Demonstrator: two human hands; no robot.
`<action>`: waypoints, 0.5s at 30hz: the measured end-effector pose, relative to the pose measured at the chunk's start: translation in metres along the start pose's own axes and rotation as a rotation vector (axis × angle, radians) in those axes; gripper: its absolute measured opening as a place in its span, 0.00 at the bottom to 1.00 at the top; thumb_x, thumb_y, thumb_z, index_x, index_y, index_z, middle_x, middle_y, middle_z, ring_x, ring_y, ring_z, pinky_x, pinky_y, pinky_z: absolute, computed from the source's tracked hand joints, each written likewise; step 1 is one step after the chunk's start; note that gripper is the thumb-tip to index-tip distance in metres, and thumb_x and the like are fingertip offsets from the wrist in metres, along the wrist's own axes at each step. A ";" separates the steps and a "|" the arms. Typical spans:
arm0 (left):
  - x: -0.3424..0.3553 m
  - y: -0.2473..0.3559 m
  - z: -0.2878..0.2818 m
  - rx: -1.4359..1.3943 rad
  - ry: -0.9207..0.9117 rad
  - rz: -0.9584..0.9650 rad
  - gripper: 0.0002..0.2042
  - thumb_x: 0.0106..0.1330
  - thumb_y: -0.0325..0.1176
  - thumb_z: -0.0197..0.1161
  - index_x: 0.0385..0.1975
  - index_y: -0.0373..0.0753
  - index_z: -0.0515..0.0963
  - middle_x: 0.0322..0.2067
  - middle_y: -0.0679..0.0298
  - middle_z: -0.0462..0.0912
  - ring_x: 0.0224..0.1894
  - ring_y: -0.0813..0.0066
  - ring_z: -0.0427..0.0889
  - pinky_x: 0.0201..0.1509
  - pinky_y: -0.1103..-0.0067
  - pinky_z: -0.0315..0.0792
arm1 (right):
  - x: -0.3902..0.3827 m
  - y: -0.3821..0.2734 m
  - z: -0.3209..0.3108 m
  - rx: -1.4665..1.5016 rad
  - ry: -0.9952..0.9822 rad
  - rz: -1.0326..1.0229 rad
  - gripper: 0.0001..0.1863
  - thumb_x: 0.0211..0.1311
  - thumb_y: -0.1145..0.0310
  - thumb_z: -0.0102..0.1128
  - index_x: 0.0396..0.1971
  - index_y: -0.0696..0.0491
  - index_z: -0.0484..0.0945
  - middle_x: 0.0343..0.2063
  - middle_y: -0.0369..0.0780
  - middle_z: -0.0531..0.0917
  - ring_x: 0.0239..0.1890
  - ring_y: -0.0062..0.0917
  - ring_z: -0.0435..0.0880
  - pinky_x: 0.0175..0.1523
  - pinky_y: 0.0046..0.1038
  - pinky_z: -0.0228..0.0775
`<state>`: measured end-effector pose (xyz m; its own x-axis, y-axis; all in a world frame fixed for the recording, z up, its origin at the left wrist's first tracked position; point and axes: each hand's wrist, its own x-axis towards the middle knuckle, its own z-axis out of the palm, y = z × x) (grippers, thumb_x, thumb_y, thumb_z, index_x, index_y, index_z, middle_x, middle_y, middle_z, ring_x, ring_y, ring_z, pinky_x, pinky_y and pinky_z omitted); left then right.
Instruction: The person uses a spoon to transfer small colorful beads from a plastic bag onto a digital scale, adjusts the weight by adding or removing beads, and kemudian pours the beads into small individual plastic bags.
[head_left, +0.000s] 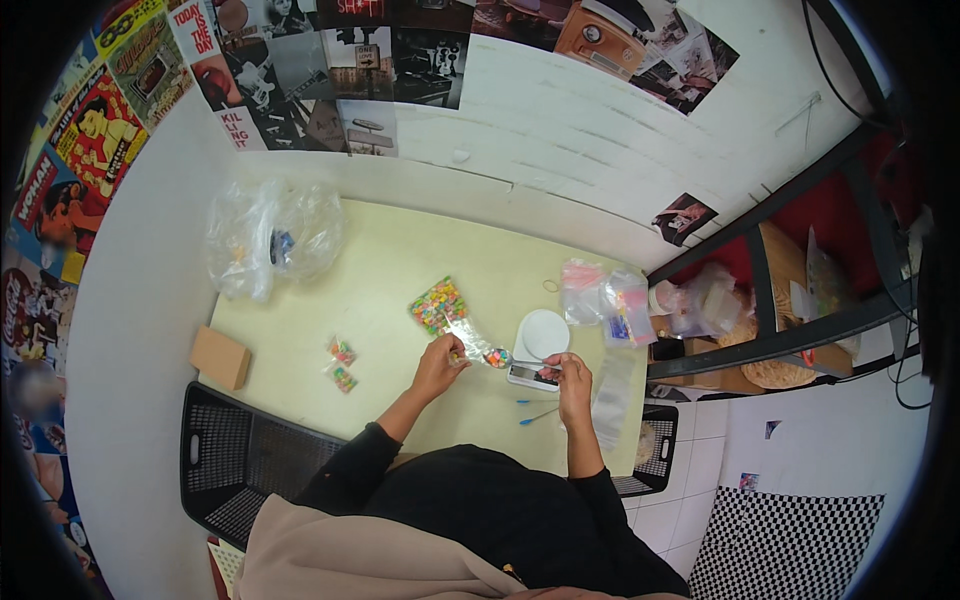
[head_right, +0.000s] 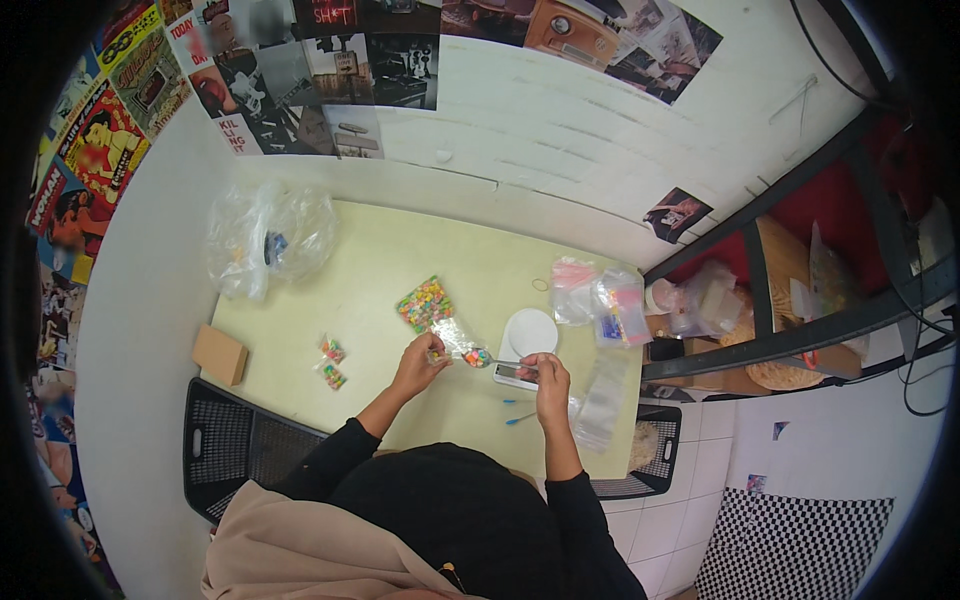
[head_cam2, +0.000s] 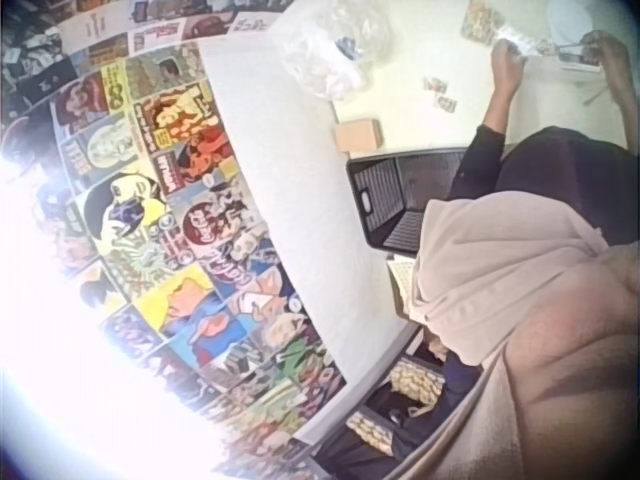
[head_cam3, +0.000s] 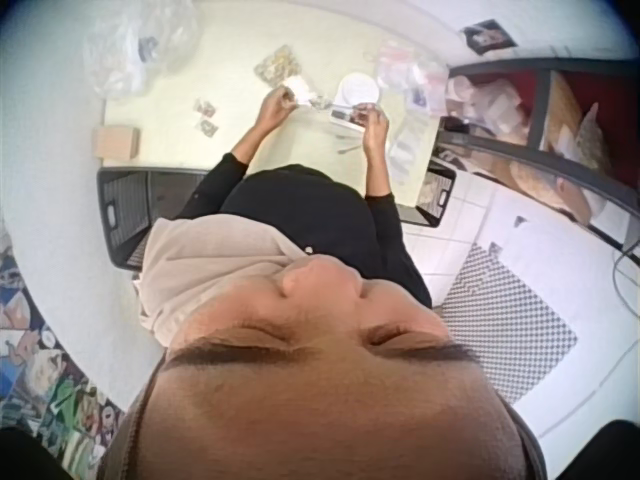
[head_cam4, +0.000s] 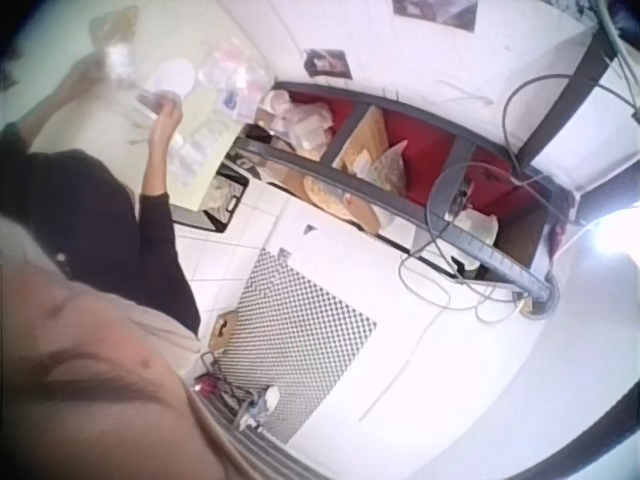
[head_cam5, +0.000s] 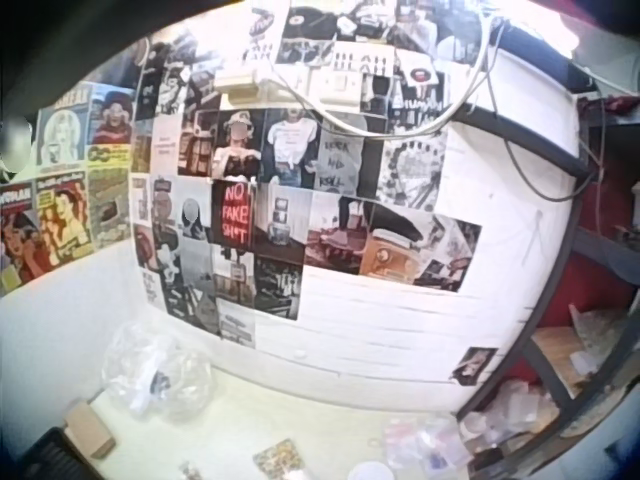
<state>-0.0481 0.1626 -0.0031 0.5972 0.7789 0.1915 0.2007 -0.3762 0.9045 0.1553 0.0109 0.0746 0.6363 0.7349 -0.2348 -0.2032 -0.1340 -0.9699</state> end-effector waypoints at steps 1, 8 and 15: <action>0.003 0.000 0.003 0.015 -0.009 0.016 0.17 0.45 0.23 0.73 0.30 0.36 0.69 0.28 0.58 0.76 0.33 0.58 0.76 0.38 0.70 0.72 | 0.001 -0.006 0.002 0.011 -0.006 -0.001 0.16 0.70 0.63 0.44 0.32 0.60 0.75 0.32 0.44 0.80 0.30 0.25 0.80 0.40 0.26 0.71; 0.010 0.001 0.019 0.057 -0.004 0.042 0.16 0.47 0.25 0.72 0.31 0.37 0.70 0.30 0.58 0.77 0.37 0.58 0.76 0.42 0.70 0.69 | 0.012 -0.019 0.025 -0.206 -0.094 -0.088 0.15 0.71 0.65 0.42 0.32 0.60 0.75 0.29 0.41 0.81 0.29 0.24 0.83 0.38 0.26 0.73; 0.004 0.005 0.026 -0.006 -0.006 -0.004 0.17 0.48 0.25 0.72 0.34 0.36 0.70 0.31 0.56 0.77 0.36 0.57 0.77 0.40 0.70 0.70 | -0.011 -0.061 0.078 -0.917 -0.369 -0.663 0.06 0.65 0.75 0.46 0.32 0.60 0.72 0.31 0.46 0.73 0.32 0.41 0.77 0.39 0.35 0.70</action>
<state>-0.0245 0.1505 -0.0084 0.6011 0.7773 0.1860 0.1978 -0.3702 0.9077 0.1024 0.0628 0.1413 0.1332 0.9670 0.2171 0.7887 0.0293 -0.6141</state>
